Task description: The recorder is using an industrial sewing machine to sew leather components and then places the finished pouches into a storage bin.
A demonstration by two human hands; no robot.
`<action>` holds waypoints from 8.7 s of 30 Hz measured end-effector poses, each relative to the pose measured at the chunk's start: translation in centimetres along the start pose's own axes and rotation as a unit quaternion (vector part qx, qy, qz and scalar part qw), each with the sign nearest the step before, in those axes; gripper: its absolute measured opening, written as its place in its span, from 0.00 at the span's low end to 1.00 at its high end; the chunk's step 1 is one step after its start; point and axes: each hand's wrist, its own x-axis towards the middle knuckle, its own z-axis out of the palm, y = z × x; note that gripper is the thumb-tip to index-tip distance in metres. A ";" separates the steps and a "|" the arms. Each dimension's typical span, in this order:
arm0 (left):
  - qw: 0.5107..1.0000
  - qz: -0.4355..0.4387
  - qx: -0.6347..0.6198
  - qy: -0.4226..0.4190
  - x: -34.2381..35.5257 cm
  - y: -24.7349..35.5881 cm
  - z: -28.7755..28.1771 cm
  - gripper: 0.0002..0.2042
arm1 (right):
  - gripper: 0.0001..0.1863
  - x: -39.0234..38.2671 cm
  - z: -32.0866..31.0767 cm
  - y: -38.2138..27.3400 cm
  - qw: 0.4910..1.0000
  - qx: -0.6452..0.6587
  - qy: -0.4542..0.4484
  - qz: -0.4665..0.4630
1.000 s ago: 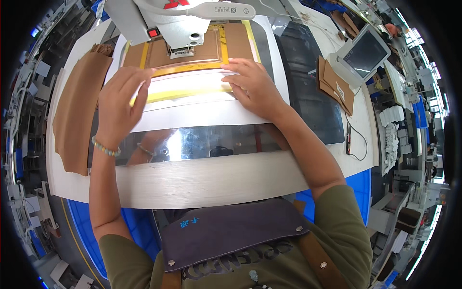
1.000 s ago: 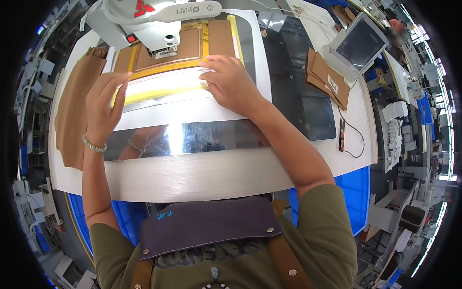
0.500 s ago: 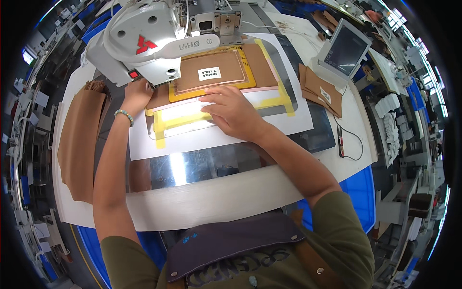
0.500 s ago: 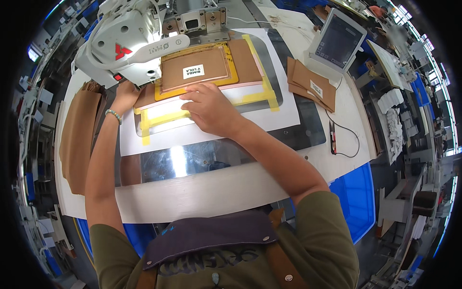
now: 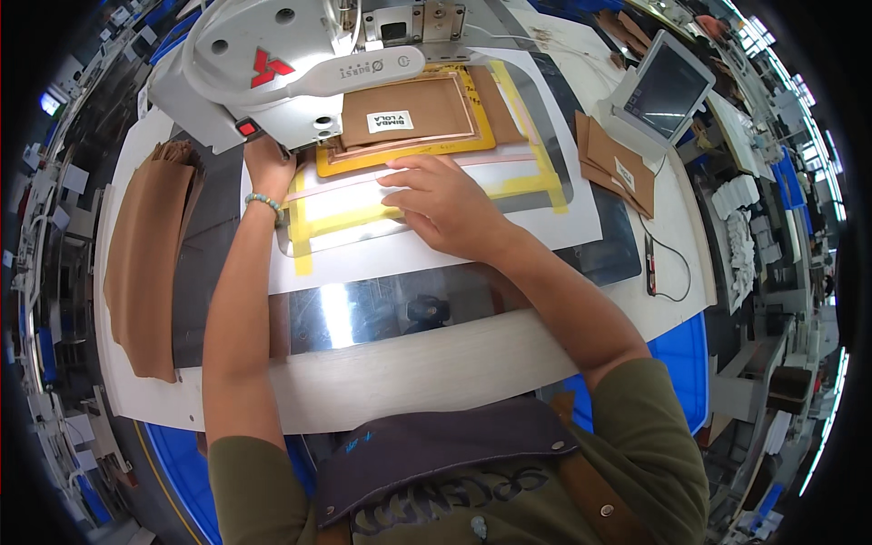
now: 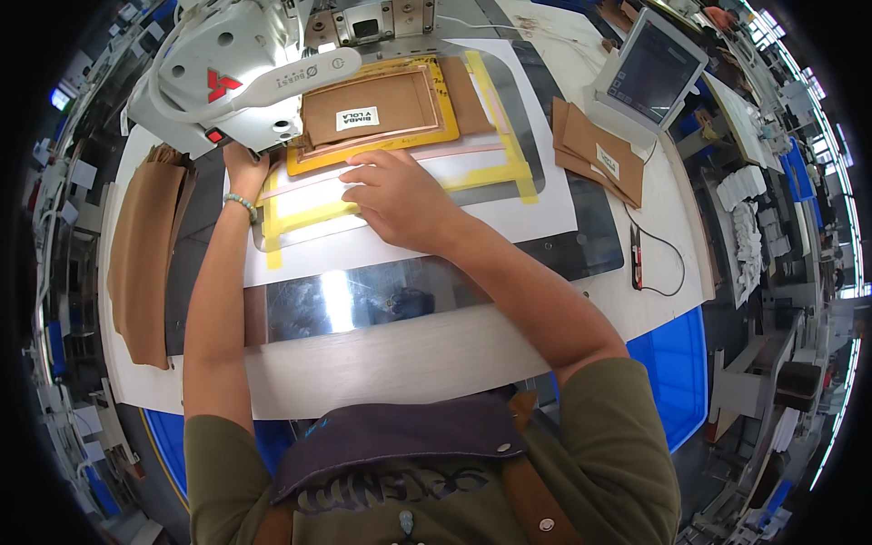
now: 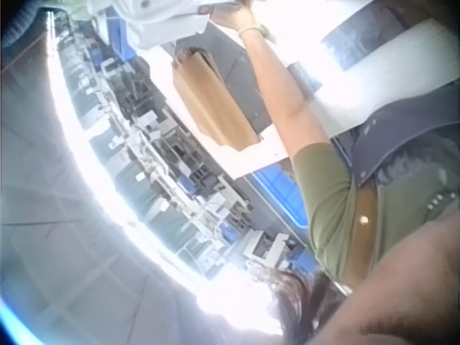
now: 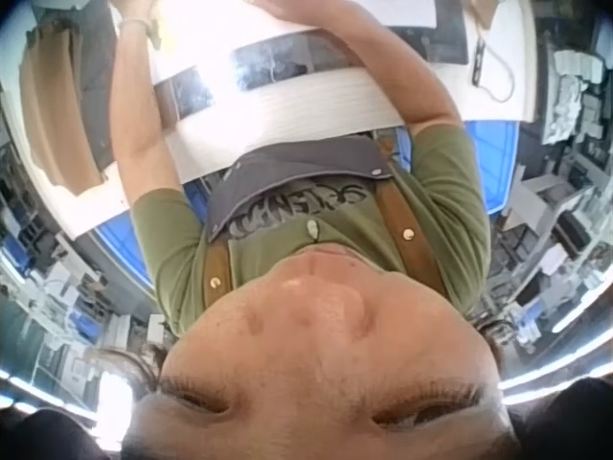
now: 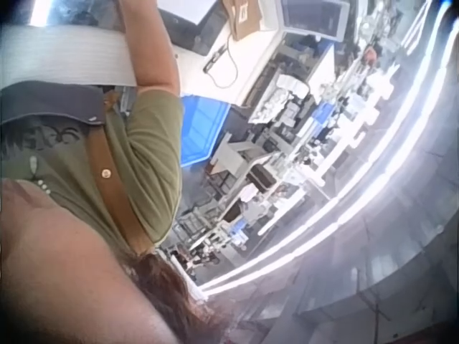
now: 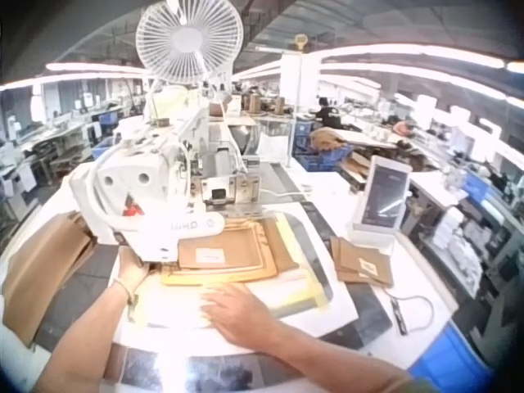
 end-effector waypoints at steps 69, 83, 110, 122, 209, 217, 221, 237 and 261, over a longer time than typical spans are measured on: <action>0.747 -0.613 0.082 0.244 -47.2 6.0 -49.3 0.20 | 0.17 0.1 -1.1 -0.1 0.987 -0.076 -0.139 0.013; 0.619 -0.764 0.095 0.158 -59.9 7.1 -51.9 0.33 | 0.18 -0.1 -1.1 0.8 0.987 -0.067 -0.148 -0.001; 0.969 -0.205 0.132 0.042 -30.5 8.2 -37.9 0.21 | 0.13 2.0 -2.7 1.0 0.989 -0.106 0.082 -0.064; 0.494 0.056 -0.867 -0.041 -11.0 36.0 -27.0 0.41 | 0.21 -3.6 -6.0 0.1 0.993 -0.075 -0.049 0.078; 0.930 0.133 0.038 -0.341 -4.1 8.0 -10.0 0.30 | 0.15 12.9 0.7 8.6 0.922 0.102 -0.265 0.265; 0.935 0.111 0.047 -0.332 -3.9 8.7 -9.8 0.29 | 0.12 12.2 -1.6 11.3 0.903 0.211 -0.283 0.245; 0.937 0.120 0.056 -0.322 -3.9 8.8 -9.8 0.28 | 0.10 10.5 -6.4 14.9 0.921 0.200 -0.229 0.243; 0.941 0.129 0.083 -0.302 -3.8 9.3 -10.1 0.33 | 0.03 7.9 -9.0 12.8 0.915 0.030 -0.321 0.243; 0.944 0.107 0.077 -0.302 -4.9 7.9 -9.3 0.28 | 0.10 8.2 -7.7 10.2 0.878 -0.239 -0.391 0.136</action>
